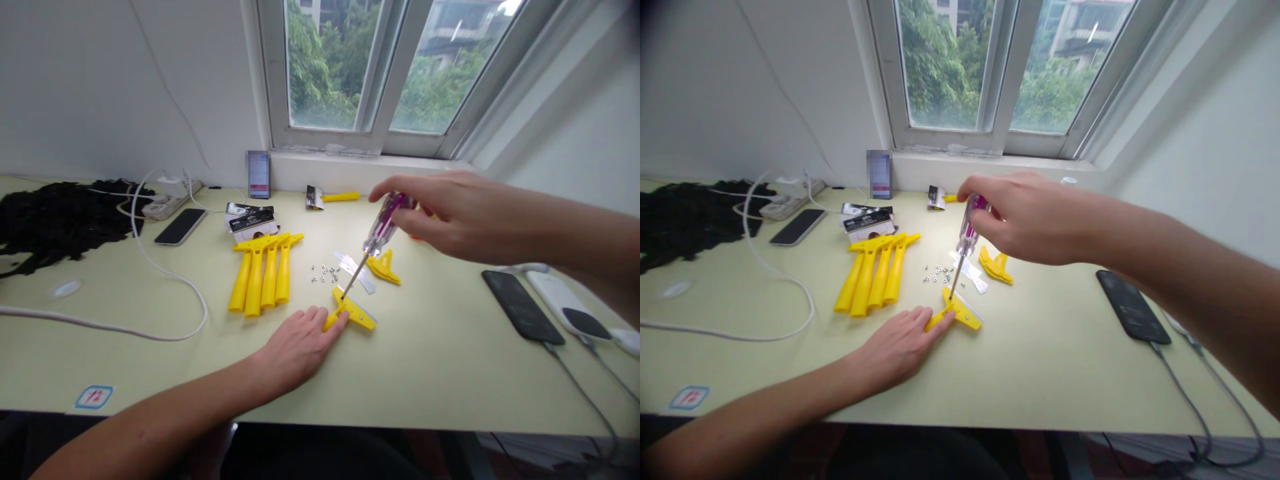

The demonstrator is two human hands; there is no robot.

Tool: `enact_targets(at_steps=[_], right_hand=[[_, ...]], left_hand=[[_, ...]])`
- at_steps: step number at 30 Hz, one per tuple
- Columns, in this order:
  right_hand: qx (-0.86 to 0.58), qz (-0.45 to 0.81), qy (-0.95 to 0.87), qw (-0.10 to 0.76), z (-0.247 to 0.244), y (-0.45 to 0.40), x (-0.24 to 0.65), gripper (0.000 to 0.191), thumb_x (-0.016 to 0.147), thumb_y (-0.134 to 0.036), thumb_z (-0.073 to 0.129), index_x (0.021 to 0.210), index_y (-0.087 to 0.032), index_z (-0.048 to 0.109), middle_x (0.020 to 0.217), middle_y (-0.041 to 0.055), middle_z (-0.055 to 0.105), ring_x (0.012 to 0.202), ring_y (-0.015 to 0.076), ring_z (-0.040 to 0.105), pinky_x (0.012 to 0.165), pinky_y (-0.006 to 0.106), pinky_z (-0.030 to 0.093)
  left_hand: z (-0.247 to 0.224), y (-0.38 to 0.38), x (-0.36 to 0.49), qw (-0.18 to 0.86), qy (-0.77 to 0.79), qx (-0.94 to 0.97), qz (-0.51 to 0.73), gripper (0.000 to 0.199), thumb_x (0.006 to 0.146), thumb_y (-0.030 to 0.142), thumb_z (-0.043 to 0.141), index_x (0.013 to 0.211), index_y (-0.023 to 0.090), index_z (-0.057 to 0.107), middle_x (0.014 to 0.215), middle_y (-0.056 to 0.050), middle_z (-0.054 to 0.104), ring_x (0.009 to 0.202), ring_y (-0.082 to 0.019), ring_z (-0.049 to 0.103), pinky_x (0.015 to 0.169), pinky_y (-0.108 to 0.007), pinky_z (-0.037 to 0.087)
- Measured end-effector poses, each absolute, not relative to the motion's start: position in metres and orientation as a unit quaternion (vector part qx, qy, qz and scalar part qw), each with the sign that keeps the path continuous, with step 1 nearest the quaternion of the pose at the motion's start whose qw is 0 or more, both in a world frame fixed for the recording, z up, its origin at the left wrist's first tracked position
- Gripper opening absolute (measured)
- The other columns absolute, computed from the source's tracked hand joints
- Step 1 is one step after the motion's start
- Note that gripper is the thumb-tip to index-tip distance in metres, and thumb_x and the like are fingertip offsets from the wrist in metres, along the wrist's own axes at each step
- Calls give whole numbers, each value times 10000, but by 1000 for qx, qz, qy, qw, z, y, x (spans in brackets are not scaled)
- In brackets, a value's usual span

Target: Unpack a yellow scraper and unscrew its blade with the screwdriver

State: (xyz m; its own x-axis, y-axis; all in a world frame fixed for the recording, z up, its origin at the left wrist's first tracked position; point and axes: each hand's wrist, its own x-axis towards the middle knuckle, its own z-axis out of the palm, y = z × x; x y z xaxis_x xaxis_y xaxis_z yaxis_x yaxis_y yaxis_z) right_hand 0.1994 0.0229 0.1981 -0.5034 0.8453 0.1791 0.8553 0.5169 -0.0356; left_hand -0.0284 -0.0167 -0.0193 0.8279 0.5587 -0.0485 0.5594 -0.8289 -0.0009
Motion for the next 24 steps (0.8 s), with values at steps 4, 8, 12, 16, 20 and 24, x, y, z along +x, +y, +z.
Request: enact_targets(at_steps=[4, 8, 12, 16, 20, 24], right_hand=[[-510, -63, -852, 99, 197, 23, 198, 377, 909, -506, 431, 993, -229, 674, 611, 42, 589, 647, 219, 562, 667, 345, 359], [-483, -2, -871, 90, 198, 22, 200, 416, 895, -461, 457, 1218, -232, 584, 782, 54, 670, 678, 212, 567, 678, 350, 372], [-512, -23, -857, 56, 200, 25, 205, 422, 905, -527, 422, 1067, -212, 652, 761, 89, 668, 701, 237, 577, 681, 363, 382], [-509, 1, -860, 25, 208, 25, 208, 433, 899, -499, 454, 1206, -222, 581, 834, 74, 681, 705, 211, 568, 671, 339, 387], [-515, 26, -857, -2, 212, 24, 205, 461, 880, -504, 504, 1242, -222, 550, 926, 75, 687, 748, 201, 579, 689, 324, 389], [-530, -24, -847, -16, 209, 26, 202, 403, 919, -496, 432, 1146, -212, 604, 849, 70, 671, 745, 204, 577, 699, 329, 380]], left_hand=[[-19, -17, -29, 5, 294, 955, -26, 638, 929, 151, 389, 1524, 196, 164, 1019, -83, 536, 875, -218, 495, 727, -328, 404], [-19, -17, -28, 10, 297, 954, -30, 634, 928, 147, 392, 1522, 199, 174, 1019, -83, 537, 881, -215, 494, 737, -322, 410], [-19, -17, -28, 15, 296, 954, -32, 617, 940, 142, 367, 1525, 205, 180, 1034, -90, 538, 900, -213, 501, 757, -325, 425], [-22, -16, -29, 23, 298, 954, -36, 644, 927, 110, 351, 1538, 209, 172, 1057, -98, 540, 920, -217, 505, 796, -347, 444], [-26, -14, -30, 27, 294, 955, -33, 657, 910, 79, 339, 1537, 213, 199, 1049, -100, 542, 905, -218, 509, 796, -363, 455], [-28, -13, -30, 25, 296, 954, -34, 663, 907, 78, 349, 1536, 225, 203, 1057, -98, 538, 898, -207, 508, 797, -350, 454]])
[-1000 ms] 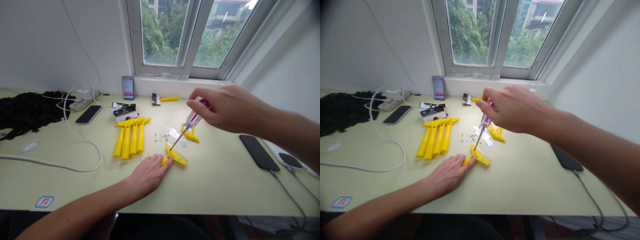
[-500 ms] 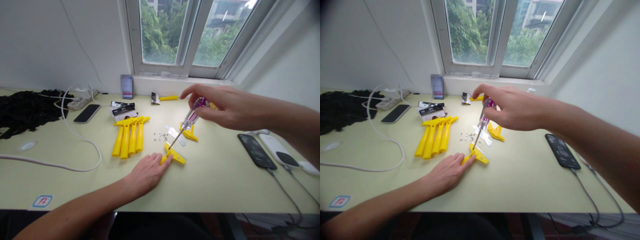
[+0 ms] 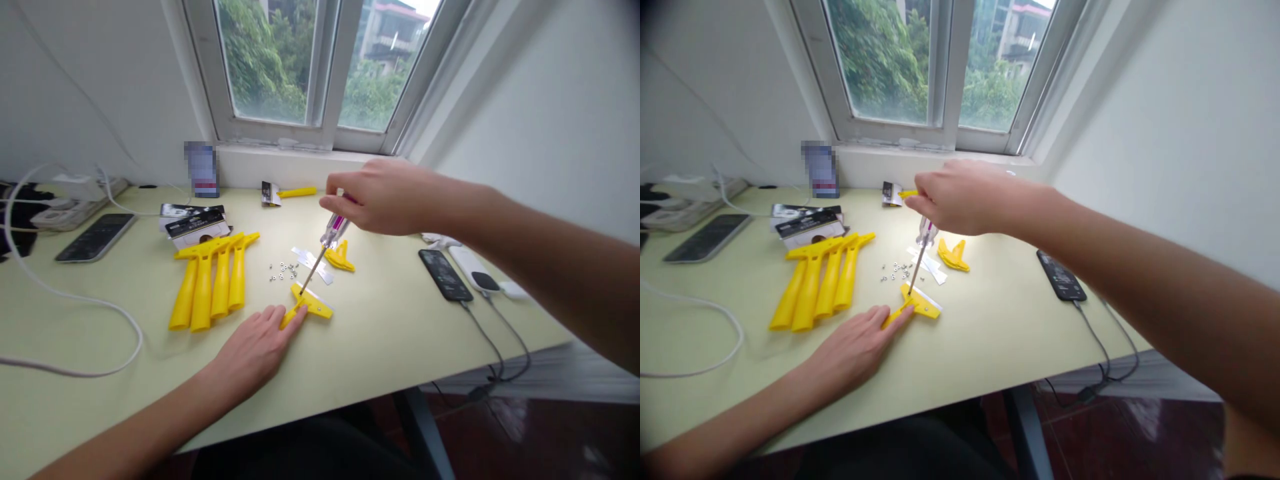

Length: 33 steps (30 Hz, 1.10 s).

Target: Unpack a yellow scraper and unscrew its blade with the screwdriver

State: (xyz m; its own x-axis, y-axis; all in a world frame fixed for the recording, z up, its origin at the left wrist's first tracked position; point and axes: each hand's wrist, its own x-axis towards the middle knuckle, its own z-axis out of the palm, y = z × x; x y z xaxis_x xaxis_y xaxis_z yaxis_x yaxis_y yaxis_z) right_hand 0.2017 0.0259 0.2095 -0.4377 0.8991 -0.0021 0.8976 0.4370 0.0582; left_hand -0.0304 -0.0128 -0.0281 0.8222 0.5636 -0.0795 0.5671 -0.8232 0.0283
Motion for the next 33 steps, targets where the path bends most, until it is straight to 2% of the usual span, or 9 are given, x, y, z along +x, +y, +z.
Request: enact_targets(at_steps=[4, 8, 13, 17, 19, 22, 24, 27, 33], right_hand=[[505, -1, 863, 8, 210, 26, 201, 443, 888, -477, 488, 1254, -234, 544, 908, 64, 676, 746, 206, 576, 680, 327, 388], [538, 39, 842, 11, 210, 28, 203, 404, 901, -525, 435, 1079, -224, 638, 823, 71, 658, 748, 227, 583, 673, 340, 386], [519, 11, 854, 26, 209, 30, 210, 409, 848, -511, 512, 1136, -242, 620, 847, 59, 677, 749, 218, 583, 653, 325, 392], [525, 42, 849, 34, 211, 25, 207, 404, 883, -532, 461, 1048, -230, 673, 764, 67, 666, 725, 228, 580, 669, 347, 389], [507, 25, 861, 28, 213, 21, 206, 381, 915, -474, 434, 1131, -245, 650, 793, 58, 680, 730, 217, 581, 677, 345, 390], [488, -6, 873, 14, 216, 19, 212, 391, 925, -420, 445, 1251, -256, 588, 955, 71, 707, 778, 206, 594, 665, 331, 397], [493, -13, 870, 18, 218, 19, 221, 384, 912, -433, 467, 1208, -242, 622, 1003, 86, 709, 802, 215, 605, 660, 330, 405], [514, -9, 857, 20, 222, 19, 237, 373, 894, -466, 485, 1127, -243, 673, 956, 83, 714, 792, 227, 615, 665, 343, 415], [549, 22, 835, 16, 226, 11, 254, 397, 885, -552, 460, 1082, -302, 697, 919, 54, 716, 733, 223, 612, 635, 367, 419]], left_hand=[[-27, -13, -30, 19, 299, 954, -34, 654, 915, 90, 358, 1536, 222, 199, 1026, -92, 536, 896, -208, 508, 796, -345, 452], [-26, -14, -29, 16, 298, 954, -35, 641, 926, 99, 355, 1535, 224, 200, 1017, -90, 537, 883, -209, 511, 780, -348, 456], [-23, -13, -29, 16, 296, 954, -37, 639, 927, 105, 363, 1534, 220, 196, 1029, -93, 541, 891, -210, 514, 778, -345, 456], [-21, -14, -28, 24, 295, 955, -38, 645, 920, 112, 374, 1531, 213, 193, 1052, -96, 544, 907, -214, 514, 781, -346, 458], [-20, -14, -28, 27, 298, 954, -38, 657, 913, 109, 382, 1532, 216, 187, 1059, -96, 545, 913, -215, 514, 787, -348, 458], [-20, -15, -28, 30, 297, 954, -38, 647, 920, 123, 379, 1530, 217, 186, 1064, -97, 543, 922, -219, 510, 791, -350, 456], [-20, -15, -28, 30, 296, 954, -38, 634, 928, 137, 375, 1529, 215, 190, 1063, -96, 543, 925, -218, 506, 795, -347, 453], [-21, -15, -28, 28, 294, 955, -37, 635, 925, 136, 375, 1529, 209, 193, 1063, -95, 545, 923, -217, 502, 794, -344, 447], [-19, -14, -28, 34, 293, 955, -36, 614, 938, 148, 362, 1530, 195, 206, 1073, -99, 545, 935, -219, 498, 801, -343, 437]])
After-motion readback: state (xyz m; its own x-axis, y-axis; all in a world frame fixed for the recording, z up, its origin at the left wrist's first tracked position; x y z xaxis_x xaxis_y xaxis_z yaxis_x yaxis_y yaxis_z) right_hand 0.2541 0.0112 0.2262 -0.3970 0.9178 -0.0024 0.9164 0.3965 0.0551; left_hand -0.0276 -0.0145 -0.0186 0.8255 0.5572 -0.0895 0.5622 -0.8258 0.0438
